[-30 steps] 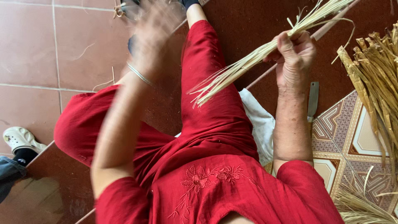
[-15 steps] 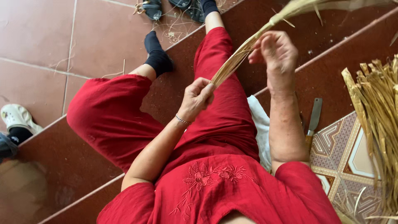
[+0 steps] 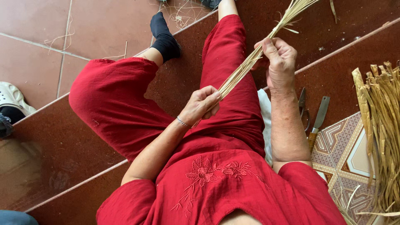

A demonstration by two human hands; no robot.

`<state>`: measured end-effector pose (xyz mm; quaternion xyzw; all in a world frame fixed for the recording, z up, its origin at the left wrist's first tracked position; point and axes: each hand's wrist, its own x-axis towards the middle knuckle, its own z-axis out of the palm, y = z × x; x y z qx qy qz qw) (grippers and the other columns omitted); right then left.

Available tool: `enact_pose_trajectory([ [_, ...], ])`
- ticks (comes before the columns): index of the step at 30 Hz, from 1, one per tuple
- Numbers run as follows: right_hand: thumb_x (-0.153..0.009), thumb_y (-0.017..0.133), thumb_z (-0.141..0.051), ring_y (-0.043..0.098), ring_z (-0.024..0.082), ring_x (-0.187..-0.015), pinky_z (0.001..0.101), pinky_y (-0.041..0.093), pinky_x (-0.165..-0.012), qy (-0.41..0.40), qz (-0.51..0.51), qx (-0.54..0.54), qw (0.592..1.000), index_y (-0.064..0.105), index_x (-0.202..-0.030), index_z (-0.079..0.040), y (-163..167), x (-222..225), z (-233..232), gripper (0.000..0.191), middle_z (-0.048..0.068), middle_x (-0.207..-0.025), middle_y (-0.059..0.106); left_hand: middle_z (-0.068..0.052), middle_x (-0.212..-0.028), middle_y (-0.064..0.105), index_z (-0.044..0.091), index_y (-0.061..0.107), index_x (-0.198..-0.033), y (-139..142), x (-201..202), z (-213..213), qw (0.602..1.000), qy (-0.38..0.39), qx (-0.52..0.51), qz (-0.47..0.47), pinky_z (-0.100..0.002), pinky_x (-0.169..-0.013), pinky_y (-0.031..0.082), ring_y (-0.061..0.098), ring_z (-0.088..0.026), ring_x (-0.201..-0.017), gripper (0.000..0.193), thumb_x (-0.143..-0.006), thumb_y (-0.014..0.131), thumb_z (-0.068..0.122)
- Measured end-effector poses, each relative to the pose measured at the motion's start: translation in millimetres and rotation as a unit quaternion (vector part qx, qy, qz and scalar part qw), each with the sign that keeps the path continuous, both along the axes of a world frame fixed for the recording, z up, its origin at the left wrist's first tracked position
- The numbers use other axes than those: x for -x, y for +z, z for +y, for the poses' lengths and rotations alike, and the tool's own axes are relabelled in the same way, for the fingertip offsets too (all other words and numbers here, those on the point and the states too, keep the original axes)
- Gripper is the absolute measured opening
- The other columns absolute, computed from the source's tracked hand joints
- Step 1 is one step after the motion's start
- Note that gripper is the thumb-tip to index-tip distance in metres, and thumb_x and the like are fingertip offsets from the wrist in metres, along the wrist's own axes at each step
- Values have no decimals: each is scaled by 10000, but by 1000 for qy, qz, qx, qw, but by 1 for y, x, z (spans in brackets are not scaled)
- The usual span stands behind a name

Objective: The person sits on a tiled floor and trims a bundle of dried straw using shears. They repeatedly align the straw, cut the ends, and adjust the bundle while working on the floor.

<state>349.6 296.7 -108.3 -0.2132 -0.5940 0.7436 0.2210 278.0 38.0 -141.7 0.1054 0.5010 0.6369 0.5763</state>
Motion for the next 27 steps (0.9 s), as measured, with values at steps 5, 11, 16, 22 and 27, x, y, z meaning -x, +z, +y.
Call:
enact_pose_trajectory([
  [5, -1091, 685, -211, 634, 131, -595, 244, 497, -509, -3, 19, 115, 993, 710, -944, -13, -4, 2, -6, 248, 83, -778, 703, -24, -675, 589, 63, 602, -1009, -7, 2, -6, 998, -13, -50, -26, -227, -426, 327, 425, -61, -474, 241, -1070, 552, 291],
  [11, -1090, 647, -173, 615, 107, -571, 234, 489, -506, -4, 24, 147, 989, 721, -979, -1, 4, -2, -12, 218, 74, -780, 709, 23, -748, 545, 46, 614, -1065, -18, 3, -9, 994, -33, -103, 13, -217, -531, 358, 442, -43, -613, 189, -1096, 576, 229],
  [16, -1061, 647, -91, 614, 93, -582, 220, 475, -469, -31, 23, 236, 971, 721, -1059, 22, 12, 3, -17, 134, 70, -816, 709, 50, -728, 522, 50, 628, -1071, -26, -3, -12, 992, -41, -111, 31, -216, -532, 360, 432, -36, -607, 148, -1091, 586, 190],
  [22, -1080, 677, -119, 646, 115, -633, 261, 537, -530, -7, 31, 68, 997, 695, -1118, 8, 24, -7, -33, 134, 67, -842, 706, 12, -779, 628, 47, 609, -1050, -21, 6, -10, 963, -107, -60, 238, -269, -683, 518, 588, -83, -718, 120, -1091, 592, 158],
  [27, -1095, 710, -161, 615, 78, -690, 222, 499, -601, -6, 33, 1, 999, 702, -1105, 2, 26, -9, -46, 163, 37, -845, 685, -56, -1097, 704, 43, 529, -1369, 15, 7, -2, 944, -81, -55, 316, -313, -910, 536, 661, -140, -1027, 393, -1001, 629, 133],
])
